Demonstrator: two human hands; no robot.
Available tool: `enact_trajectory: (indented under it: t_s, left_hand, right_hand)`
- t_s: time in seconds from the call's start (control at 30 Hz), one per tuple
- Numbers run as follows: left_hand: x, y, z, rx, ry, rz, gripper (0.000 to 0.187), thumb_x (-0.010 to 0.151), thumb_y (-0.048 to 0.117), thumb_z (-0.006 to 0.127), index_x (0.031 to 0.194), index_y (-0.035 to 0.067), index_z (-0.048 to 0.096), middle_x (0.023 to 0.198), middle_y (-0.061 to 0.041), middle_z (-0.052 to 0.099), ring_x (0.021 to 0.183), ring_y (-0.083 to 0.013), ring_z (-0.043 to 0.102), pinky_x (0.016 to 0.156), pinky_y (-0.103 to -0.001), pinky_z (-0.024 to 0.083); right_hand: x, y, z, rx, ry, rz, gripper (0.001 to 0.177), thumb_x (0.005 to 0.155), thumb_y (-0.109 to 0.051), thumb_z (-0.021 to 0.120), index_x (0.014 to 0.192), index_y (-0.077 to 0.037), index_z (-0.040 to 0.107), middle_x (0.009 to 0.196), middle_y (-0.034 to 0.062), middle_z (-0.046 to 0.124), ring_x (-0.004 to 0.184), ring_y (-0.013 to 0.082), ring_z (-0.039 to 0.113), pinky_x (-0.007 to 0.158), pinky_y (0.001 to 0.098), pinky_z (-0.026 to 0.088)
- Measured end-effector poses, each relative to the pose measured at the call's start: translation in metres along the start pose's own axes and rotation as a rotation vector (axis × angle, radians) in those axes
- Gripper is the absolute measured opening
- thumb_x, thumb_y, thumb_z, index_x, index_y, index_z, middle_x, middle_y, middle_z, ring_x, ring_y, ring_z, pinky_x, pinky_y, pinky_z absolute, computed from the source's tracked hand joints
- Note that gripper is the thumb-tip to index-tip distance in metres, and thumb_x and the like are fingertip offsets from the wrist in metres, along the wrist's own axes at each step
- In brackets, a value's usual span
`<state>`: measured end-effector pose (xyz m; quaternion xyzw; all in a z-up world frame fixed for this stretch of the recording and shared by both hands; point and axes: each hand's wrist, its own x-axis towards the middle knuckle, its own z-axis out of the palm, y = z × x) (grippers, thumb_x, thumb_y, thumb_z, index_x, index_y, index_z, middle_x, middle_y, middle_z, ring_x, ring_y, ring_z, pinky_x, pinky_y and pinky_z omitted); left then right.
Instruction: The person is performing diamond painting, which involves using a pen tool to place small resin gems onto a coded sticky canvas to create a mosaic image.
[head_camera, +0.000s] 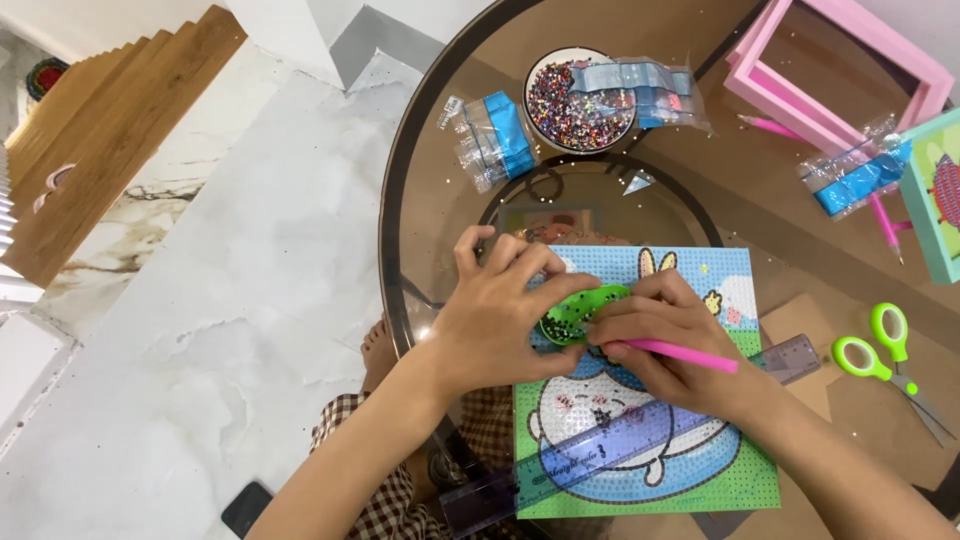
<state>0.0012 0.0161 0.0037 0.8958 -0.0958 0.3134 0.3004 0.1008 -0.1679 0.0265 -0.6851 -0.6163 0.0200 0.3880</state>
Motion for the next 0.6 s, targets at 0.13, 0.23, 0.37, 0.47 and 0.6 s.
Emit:
enact_trajectory:
  t_s: [0.13, 0.23, 0.37, 0.47, 0.6]
  left_hand:
    - [0.0002, 0.0001, 0.0008, 0.013, 0.013, 0.003, 0.047, 0.058, 0.030, 0.074, 0.102, 0.017, 0.066, 0.087, 0.000, 0.044, 0.089, -0.0201, 0.040, 0.099, -0.053, 0.017]
    - [0.0001, 0.0003, 0.0013, 0.018, 0.022, 0.005, 0.047, 0.058, 0.029, 0.074, 0.102, 0.017, 0.065, 0.087, 0.001, 0.044, 0.088, -0.0200, 0.040, 0.099, -0.053, 0.018]
    - [-0.0010, -0.0013, 0.0033, 0.021, 0.016, 0.004, 0.050, 0.056, 0.030, 0.074, 0.104, 0.018, 0.065, 0.087, 0.001, 0.044, 0.089, -0.0199, 0.040, 0.099, -0.053, 0.017]
    - [-0.0003, -0.0008, 0.0029, 0.022, 0.020, 0.005, 0.049, 0.056, 0.030, 0.074, 0.103, 0.018, 0.065, 0.086, 0.001, 0.044, 0.089, -0.0199, 0.041, 0.098, -0.053, 0.017]
    - [0.0000, 0.0001, 0.0025, 0.010, 0.021, 0.001, 0.049, 0.056, 0.029, 0.074, 0.103, 0.018, 0.066, 0.086, 0.001, 0.044, 0.089, -0.0199, 0.041, 0.098, -0.053, 0.017]
  right_hand:
    - [-0.0026, 0.0020, 0.0012, -0.017, -0.001, 0.005, 0.012, 0.088, -0.017, 0.059, 0.092, -0.014, 0.069, 0.091, 0.0024, 0.073, 0.077, 0.0226, 0.053, 0.074, 0.0305, 0.041]
    - [-0.0029, 0.0026, 0.0010, -0.030, -0.009, -0.002, 0.012, 0.089, -0.018, 0.058, 0.093, -0.015, 0.069, 0.093, 0.0016, 0.073, 0.077, 0.0223, 0.053, 0.075, 0.0304, 0.040]
    - [0.0004, -0.0022, 0.0002, -0.003, -0.031, 0.003, 0.012, 0.086, -0.017, 0.061, 0.093, -0.017, 0.070, 0.094, 0.0011, 0.074, 0.076, 0.0208, 0.050, 0.075, 0.0297, 0.039]
    - [0.0006, -0.0023, -0.0001, 0.019, -0.029, 0.004, 0.013, 0.086, -0.017, 0.061, 0.094, -0.017, 0.071, 0.095, 0.0010, 0.074, 0.077, 0.0198, 0.048, 0.075, 0.0291, 0.038]
    - [-0.0005, 0.0012, 0.0000, 0.008, -0.029, -0.015, 0.013, 0.086, -0.016, 0.061, 0.095, -0.017, 0.070, 0.096, 0.0013, 0.074, 0.078, 0.0192, 0.049, 0.076, 0.0292, 0.037]
